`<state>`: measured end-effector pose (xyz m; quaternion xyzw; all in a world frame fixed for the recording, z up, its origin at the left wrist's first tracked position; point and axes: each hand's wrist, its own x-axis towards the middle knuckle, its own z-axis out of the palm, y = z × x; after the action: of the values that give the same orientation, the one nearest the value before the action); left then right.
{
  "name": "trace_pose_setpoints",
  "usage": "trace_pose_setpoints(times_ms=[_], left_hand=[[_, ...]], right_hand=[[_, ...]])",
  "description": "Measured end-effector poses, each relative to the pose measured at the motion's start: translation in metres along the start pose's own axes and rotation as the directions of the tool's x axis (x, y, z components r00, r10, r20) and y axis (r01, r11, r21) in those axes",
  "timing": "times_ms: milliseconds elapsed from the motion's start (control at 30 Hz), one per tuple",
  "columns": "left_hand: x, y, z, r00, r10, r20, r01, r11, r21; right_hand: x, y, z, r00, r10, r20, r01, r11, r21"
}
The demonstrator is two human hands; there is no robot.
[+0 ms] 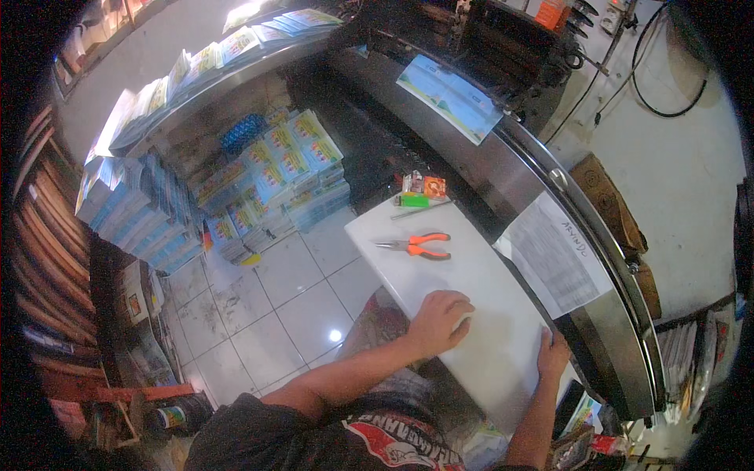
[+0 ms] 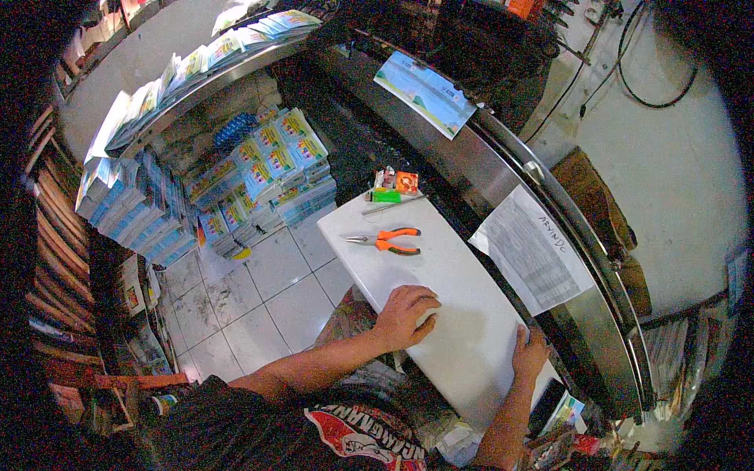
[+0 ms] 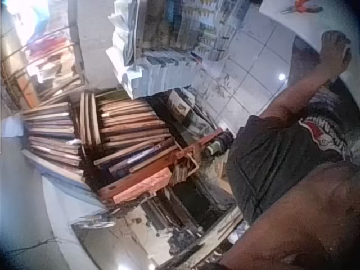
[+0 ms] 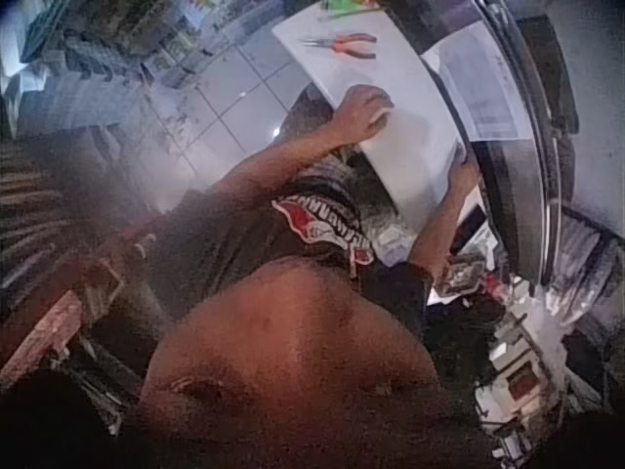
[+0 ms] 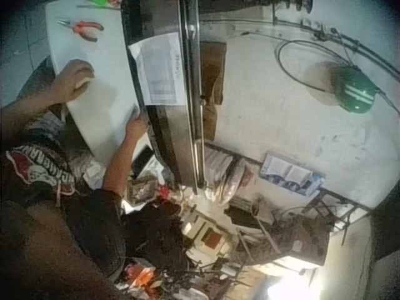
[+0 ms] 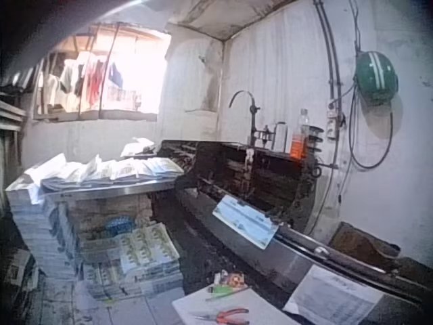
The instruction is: The person gathers, aligns, and fans stacks of printed booklets by hand on a worktable. Then, the person places the booklets into a cardboard box and walks across the printing workshop.
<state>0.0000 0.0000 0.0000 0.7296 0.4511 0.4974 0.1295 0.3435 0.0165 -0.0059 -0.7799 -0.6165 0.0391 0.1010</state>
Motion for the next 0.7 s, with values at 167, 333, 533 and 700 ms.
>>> trace_pose_setpoints(times_ms=[167,333,533,700], left_hand=[[-0.006,0.005,0.002,1.0,0.026,0.014,-0.026,1.0,0.01],[-0.008,-0.003,-0.002,0.998,0.057,-0.031,-0.057,0.998,-0.008],[-0.003,-0.001,-0.007,1.0,0.026,0.017,-0.023,0.989,-0.147],[0.0,-0.022,-0.062,0.994,-0.089,-0.068,0.075,0.979,-0.19]], right_hand=[[-0.005,0.009,0.006,0.997,-0.046,-0.059,0.045,0.999,-0.022],[-0.005,-0.005,0.004,0.98,-0.115,-0.161,0.114,0.993,-0.014],[0.003,0.011,0.003,0.984,-0.084,-0.157,0.092,0.995,0.041],[-0.001,-0.016,-0.014,0.998,0.026,0.06,-0.031,0.996,0.087]])
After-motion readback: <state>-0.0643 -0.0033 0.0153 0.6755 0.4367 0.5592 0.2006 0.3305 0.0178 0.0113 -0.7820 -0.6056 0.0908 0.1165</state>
